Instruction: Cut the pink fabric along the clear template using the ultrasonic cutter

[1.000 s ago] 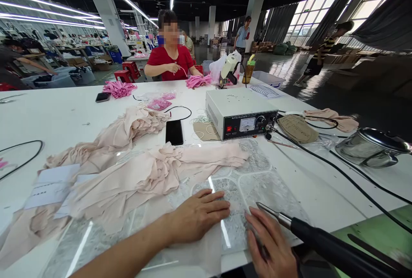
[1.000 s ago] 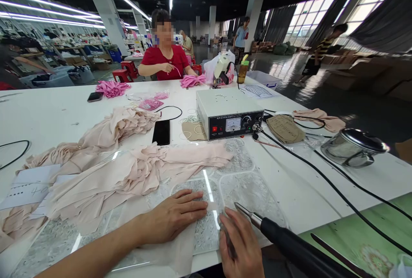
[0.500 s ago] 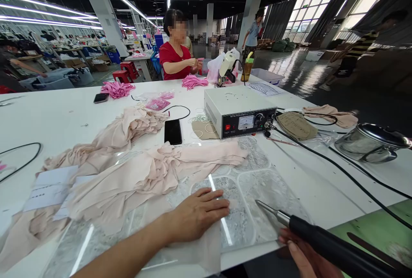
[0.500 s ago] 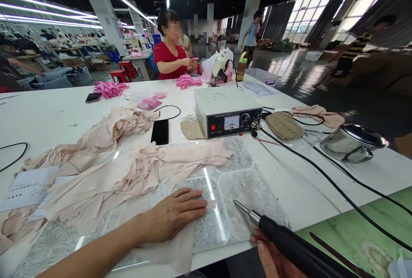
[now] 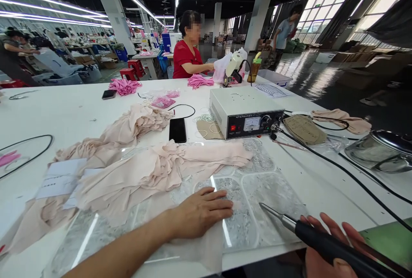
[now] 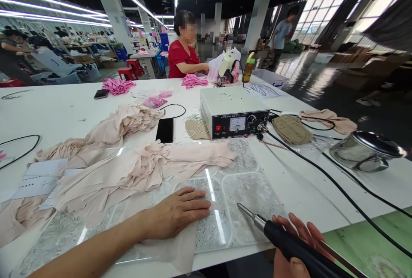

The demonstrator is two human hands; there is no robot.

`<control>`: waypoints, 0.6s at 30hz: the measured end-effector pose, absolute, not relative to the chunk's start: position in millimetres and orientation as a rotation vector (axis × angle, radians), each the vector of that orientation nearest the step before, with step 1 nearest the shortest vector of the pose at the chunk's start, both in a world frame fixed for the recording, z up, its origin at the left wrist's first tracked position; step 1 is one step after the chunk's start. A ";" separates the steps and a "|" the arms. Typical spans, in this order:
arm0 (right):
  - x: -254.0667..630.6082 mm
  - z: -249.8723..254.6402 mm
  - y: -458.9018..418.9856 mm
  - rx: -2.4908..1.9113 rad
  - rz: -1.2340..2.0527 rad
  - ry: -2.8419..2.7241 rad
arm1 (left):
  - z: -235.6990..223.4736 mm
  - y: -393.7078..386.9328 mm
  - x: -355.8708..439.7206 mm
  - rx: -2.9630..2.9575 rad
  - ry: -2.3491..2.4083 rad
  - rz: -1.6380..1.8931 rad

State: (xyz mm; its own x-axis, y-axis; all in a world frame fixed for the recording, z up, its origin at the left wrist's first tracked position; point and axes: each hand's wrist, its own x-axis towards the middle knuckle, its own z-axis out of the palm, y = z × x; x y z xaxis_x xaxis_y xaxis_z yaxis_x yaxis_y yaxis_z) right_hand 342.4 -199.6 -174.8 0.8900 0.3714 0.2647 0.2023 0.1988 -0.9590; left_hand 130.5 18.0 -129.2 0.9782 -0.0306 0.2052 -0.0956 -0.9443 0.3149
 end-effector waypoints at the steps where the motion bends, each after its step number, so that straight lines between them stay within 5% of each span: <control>1: 339.3 -168.0 -194.1 -1.346 0.144 -0.402 | -129.2 18.0 130.4 2.799 -0.095 0.275; 9: 324.8 -107.6 -146.9 -1.037 0.054 -0.271 | -136.3 17.2 130.9 2.806 -0.091 0.275; 18: 317.7 -108.3 -130.6 -0.974 0.246 -0.537 | -140.5 18.5 131.4 2.793 -0.120 0.317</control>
